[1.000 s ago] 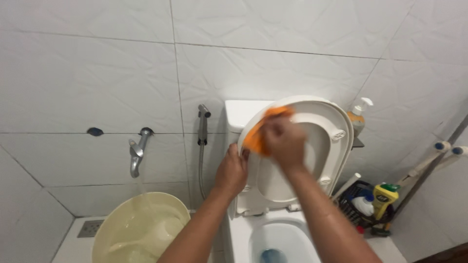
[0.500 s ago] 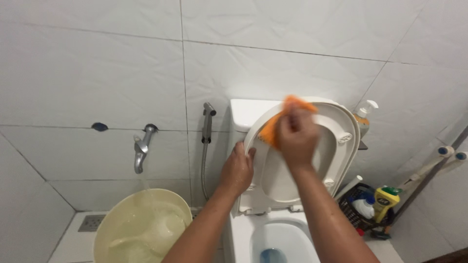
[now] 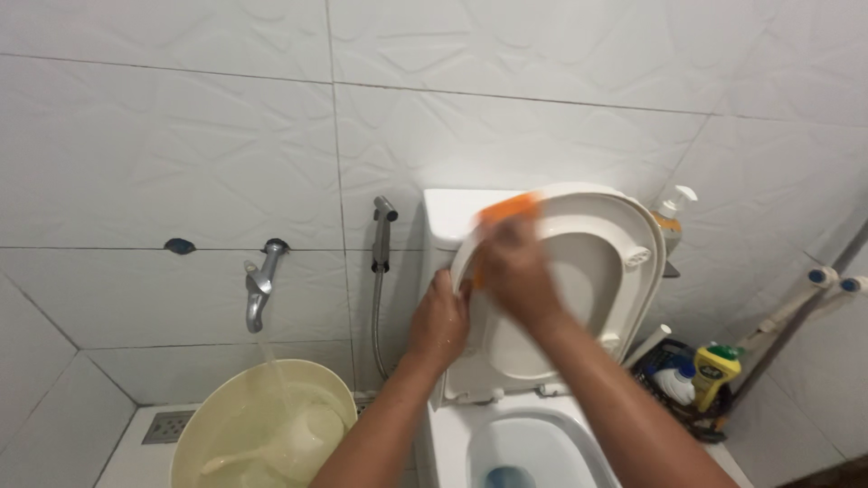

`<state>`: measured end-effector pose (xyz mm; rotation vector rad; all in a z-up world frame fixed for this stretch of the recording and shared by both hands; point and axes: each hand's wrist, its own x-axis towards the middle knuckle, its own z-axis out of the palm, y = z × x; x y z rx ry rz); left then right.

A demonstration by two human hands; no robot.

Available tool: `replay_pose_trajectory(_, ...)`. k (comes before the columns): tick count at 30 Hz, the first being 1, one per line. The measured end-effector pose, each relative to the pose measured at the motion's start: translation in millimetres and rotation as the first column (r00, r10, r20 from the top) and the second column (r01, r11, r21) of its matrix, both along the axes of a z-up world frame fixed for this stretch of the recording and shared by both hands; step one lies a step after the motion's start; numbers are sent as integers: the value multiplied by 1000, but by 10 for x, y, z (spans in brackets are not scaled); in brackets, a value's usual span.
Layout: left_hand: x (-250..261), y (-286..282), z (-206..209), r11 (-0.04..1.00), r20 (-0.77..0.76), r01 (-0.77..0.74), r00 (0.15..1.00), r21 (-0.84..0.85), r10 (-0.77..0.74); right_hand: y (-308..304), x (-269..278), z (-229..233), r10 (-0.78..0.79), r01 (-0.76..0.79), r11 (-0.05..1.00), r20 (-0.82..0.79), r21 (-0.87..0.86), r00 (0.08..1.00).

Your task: The person cleans a toilet using an orange sponge and a bucket of water. They wipe the toilet tank, seat, and rim, then rinse the sponge and pour water into the bowl.

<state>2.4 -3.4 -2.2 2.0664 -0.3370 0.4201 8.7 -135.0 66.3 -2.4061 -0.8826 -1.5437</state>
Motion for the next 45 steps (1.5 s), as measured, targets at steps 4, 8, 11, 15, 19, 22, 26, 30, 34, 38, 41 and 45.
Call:
replay_pose_trajectory(4,-16,3,-33,1000,17,-2,1000,-32,2,-95,-66,40,-101,102,994,-40,29,994)
replay_pose_trajectory(8,1,1,-14,999,1,-11,1000,-32,11,-773,64,123,-416,397,888,34,234,909)
replay_pose_trajectory(11,-47,0,34,1000,-42,2,999,1,-2,-1197,60,-50,-422,407,787,-77,463,903)
replay_pose_trajectory(15,-68,0,92,1000,-53,-3,999,24,4,-1230,53,-63,-334,424,596,-270,682,903)
replay_pose_trajectory(19,-73,1,132,999,-54,4,999,35,-2,-659,68,75,-200,243,709,-141,662,970)
replay_pose_trajectory(22,-125,31,149,987,-81,-7,997,163,20,-235,46,124,-208,214,872,-63,441,976)
replay_pose_trajectory(26,-188,-2,366,954,222,-185,966,236,132,-328,-155,319,-131,180,904,-149,389,980)
replay_pose_trajectory(30,-141,-264,719,948,639,-226,769,226,31,-526,-153,489,-186,293,868,-285,400,940)
replay_pose_trajectory(34,180,-676,1176,939,627,-111,769,324,-126,-785,-9,436,-304,338,883,-152,326,940)
replay_pose_trajectory(38,332,-686,1344,903,372,20,907,430,-197,-1409,72,232,-578,554,778,-11,295,816)
replay_pose_trajectory(41,323,-602,1341,911,323,85,918,404,-229,-1616,-51,-240,-162,526,520,-527,673,834)
replay_pose_trajectory(45,293,-608,1391,921,311,100,923,377,-227,-1577,-25,-481,-248,507,412,-442,757,862)
